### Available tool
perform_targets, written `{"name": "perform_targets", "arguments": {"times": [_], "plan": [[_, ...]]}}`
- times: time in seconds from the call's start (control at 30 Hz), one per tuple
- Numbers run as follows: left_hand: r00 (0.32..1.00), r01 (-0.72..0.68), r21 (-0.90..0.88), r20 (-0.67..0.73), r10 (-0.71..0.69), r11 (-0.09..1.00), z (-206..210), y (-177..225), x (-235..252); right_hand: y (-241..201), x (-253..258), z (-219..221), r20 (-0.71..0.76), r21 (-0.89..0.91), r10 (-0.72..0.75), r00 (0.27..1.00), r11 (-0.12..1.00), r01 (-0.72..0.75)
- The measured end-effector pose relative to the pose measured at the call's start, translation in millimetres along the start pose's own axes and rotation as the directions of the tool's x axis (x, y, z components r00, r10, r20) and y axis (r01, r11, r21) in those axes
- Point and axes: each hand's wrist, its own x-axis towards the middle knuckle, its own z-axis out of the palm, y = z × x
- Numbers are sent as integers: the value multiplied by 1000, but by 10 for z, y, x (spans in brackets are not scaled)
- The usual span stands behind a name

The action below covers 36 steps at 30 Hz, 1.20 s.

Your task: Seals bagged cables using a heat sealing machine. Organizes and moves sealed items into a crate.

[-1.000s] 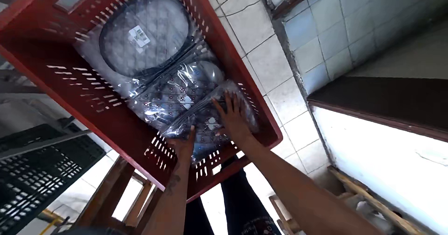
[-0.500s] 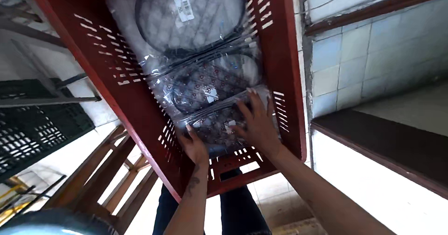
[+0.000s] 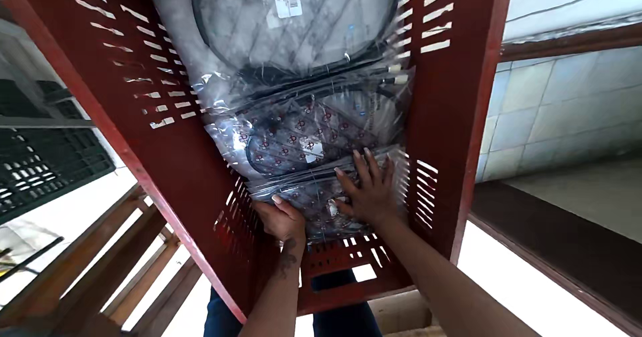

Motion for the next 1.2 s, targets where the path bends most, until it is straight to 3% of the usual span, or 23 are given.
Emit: {"name": "perform_targets", "arguments": {"times": [0.33,0.43,0.57,0.67,0.77,0.9,0.97,1.03,1.07,1.13,1.2], "plan": [[1000,-10,-13,17,10,1000,45,-54,29,2,31,99,-102,-75,-16,995,997,8],[988,-38,-79,146,50,996,-217,-132,-21,-92,57,-80,27,-19,39,999,999,-39],[911,-6,-350,385,149,937,-613,-197,-30,-146,134,-583,315,181,52,948,977,-113],[866,-60,-98,490,100,993,-634,-169,-178,-93,-81,-718,465,191,-31,885,979,-66],[894,-85,60,446,49,995,-393,-152,-130,-1,-95,-555,435,127,-27,900,991,-32],[915,-57,60,403,28,997,-407,-108,-116,-64,-59,-477,419,92,-1,908,995,-41],[898,-9,-70,437,39,998,-505,-135,-114,-192,26,-668,429,106,33,903,991,-86],[882,114,-297,470,42,948,-631,-218,-48,-244,170,-1068,304,148,58,951,983,-107],[854,203,-328,521,-2,923,-705,-247,13,-204,231,-1295,147,146,103,984,981,-125],[779,301,-310,626,-45,902,-733,-376,136,41,306,-1629,-74,139,270,960,956,-258],[719,318,-287,694,-33,904,-691,-409,234,314,296,-1656,34,284,526,850,810,-513]]}}
